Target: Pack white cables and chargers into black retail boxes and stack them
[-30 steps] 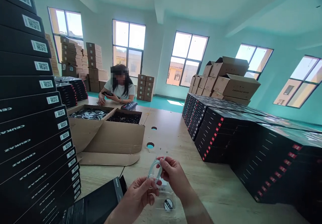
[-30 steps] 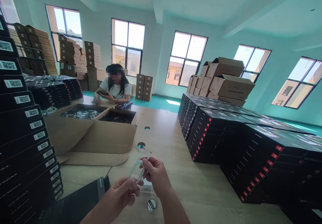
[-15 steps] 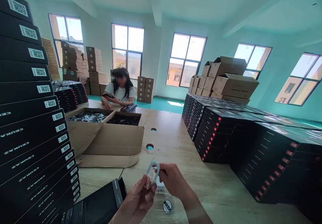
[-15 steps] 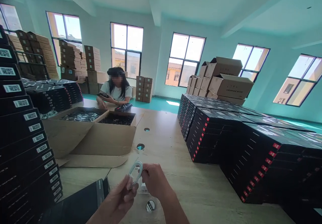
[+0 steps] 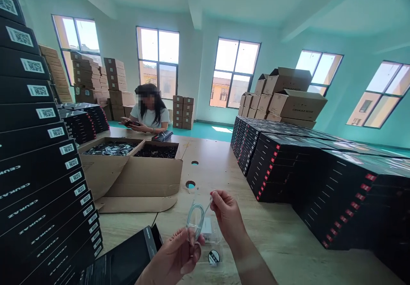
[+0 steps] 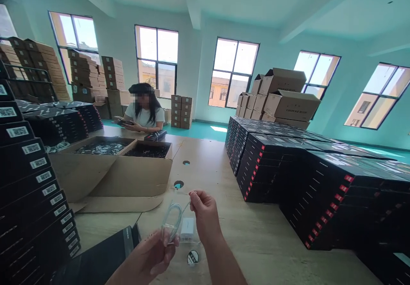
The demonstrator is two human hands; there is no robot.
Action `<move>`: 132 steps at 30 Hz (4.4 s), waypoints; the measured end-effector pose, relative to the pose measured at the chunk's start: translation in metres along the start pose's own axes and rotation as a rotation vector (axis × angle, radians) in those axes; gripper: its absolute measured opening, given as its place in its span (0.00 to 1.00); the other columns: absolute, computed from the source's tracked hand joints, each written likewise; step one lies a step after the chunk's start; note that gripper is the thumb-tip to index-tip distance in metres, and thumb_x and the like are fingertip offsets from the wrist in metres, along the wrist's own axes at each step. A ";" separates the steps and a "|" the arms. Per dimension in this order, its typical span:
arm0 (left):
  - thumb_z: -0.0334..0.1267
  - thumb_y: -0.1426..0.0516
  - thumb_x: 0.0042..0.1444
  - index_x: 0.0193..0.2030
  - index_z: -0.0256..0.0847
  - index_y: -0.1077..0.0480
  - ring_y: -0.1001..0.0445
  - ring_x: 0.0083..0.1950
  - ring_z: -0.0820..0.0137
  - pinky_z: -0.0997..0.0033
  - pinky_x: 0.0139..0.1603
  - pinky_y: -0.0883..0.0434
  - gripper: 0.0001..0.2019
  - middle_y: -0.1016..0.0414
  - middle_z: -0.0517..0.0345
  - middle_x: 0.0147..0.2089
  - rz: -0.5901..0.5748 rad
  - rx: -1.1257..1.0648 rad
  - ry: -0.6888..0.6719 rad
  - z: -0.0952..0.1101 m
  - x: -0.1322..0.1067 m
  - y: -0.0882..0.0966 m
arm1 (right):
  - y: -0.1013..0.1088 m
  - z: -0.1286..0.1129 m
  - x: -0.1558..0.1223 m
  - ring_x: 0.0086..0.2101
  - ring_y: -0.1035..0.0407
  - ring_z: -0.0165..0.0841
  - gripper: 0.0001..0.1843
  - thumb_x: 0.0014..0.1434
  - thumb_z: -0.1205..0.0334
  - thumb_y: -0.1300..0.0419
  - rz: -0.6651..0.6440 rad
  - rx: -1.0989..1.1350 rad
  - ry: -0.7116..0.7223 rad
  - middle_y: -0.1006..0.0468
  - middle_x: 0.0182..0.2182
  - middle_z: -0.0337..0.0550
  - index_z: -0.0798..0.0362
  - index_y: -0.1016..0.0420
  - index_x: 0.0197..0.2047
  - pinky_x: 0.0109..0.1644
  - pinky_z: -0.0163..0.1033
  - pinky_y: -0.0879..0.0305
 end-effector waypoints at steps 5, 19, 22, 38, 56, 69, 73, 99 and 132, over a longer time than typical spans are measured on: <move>0.51 0.30 0.51 0.24 0.36 0.29 0.34 0.26 0.81 0.83 0.20 0.46 0.21 0.24 0.55 0.33 0.028 -0.019 -0.117 0.014 0.001 0.003 | 0.009 -0.001 0.003 0.25 0.38 0.30 0.18 0.57 0.46 0.35 -0.002 -0.257 0.026 0.31 0.24 0.37 0.54 0.21 0.33 0.30 0.36 0.40; 0.70 0.37 0.44 0.24 0.39 0.34 0.49 0.20 0.79 0.73 0.23 0.55 0.32 0.39 0.66 0.18 0.337 0.647 -0.162 0.024 0.008 0.025 | -0.045 -0.043 -0.030 0.36 0.28 0.36 0.09 0.63 0.70 0.37 -0.260 -1.497 0.413 0.19 0.32 0.43 0.51 0.20 0.32 0.39 0.40 0.42; 0.73 0.40 0.45 0.27 0.40 0.33 0.45 0.21 0.77 0.73 0.24 0.50 0.33 0.36 0.65 0.19 0.366 0.699 -0.202 0.028 0.006 0.021 | -0.038 -0.034 -0.031 0.31 0.29 0.33 0.06 0.63 0.68 0.38 -0.247 -1.206 0.225 0.19 0.30 0.39 0.50 0.21 0.35 0.35 0.36 0.44; 0.71 0.53 0.58 0.33 0.45 0.37 0.36 0.24 0.69 0.68 0.28 0.39 0.28 0.33 0.64 0.23 0.509 1.127 -0.389 0.053 -0.012 0.004 | -0.046 -0.007 -0.032 0.24 0.29 0.33 0.08 0.64 0.59 0.45 -0.192 -0.709 0.068 0.24 0.25 0.38 0.50 0.28 0.34 0.31 0.36 0.38; 0.63 0.33 0.44 0.37 0.42 0.33 0.41 0.17 0.79 0.77 0.19 0.49 0.28 0.31 0.65 0.22 0.311 0.309 -0.181 0.003 0.008 0.012 | -0.041 0.031 -0.026 0.41 0.23 0.40 0.30 0.46 0.40 0.27 -0.057 0.127 -0.239 0.18 0.41 0.49 0.51 0.25 0.43 0.44 0.43 0.27; 0.47 0.37 0.48 0.20 0.45 0.38 0.34 0.26 0.64 0.68 0.30 0.50 0.16 0.30 0.56 0.23 0.650 1.662 -0.089 0.033 -0.011 0.024 | 0.022 0.016 0.005 0.12 0.51 0.23 0.24 0.57 0.45 0.36 0.255 0.485 -0.310 0.45 0.12 0.25 0.49 0.40 0.21 0.26 0.36 0.34; 0.36 0.43 0.48 0.20 0.45 0.42 0.37 0.26 0.67 0.67 0.30 0.50 0.11 0.34 0.60 0.21 0.670 1.649 -0.120 0.032 -0.007 0.028 | 0.021 0.007 0.006 0.18 0.35 0.29 0.04 0.50 0.62 0.38 0.230 0.544 -0.305 0.33 0.16 0.29 0.49 0.30 0.31 0.44 0.45 0.25; 0.42 0.28 0.42 0.56 0.42 0.27 0.25 0.60 0.50 0.60 0.53 0.24 0.32 0.23 0.44 0.60 0.507 0.131 -0.549 0.057 -0.015 0.027 | -0.040 0.031 -0.030 0.73 0.60 0.42 0.42 0.59 0.61 0.44 -0.452 -0.385 -0.003 0.53 0.75 0.41 0.43 0.48 0.75 0.73 0.56 0.55; 0.39 0.27 0.36 0.40 0.37 0.18 0.18 0.46 0.54 0.62 0.46 0.24 0.21 0.15 0.47 0.41 0.524 0.224 -0.504 0.054 -0.010 0.025 | -0.039 0.042 -0.023 0.40 0.22 0.40 0.25 0.59 0.65 0.45 -0.263 -0.593 -0.001 0.15 0.43 0.49 0.56 0.24 0.59 0.44 0.42 0.28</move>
Point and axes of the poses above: each hand's wrist, its own x-axis towards the middle knuckle, its own y-axis out of the back of the hand, z = x × y, the point moved 9 cm from there along x, towards the middle knuckle
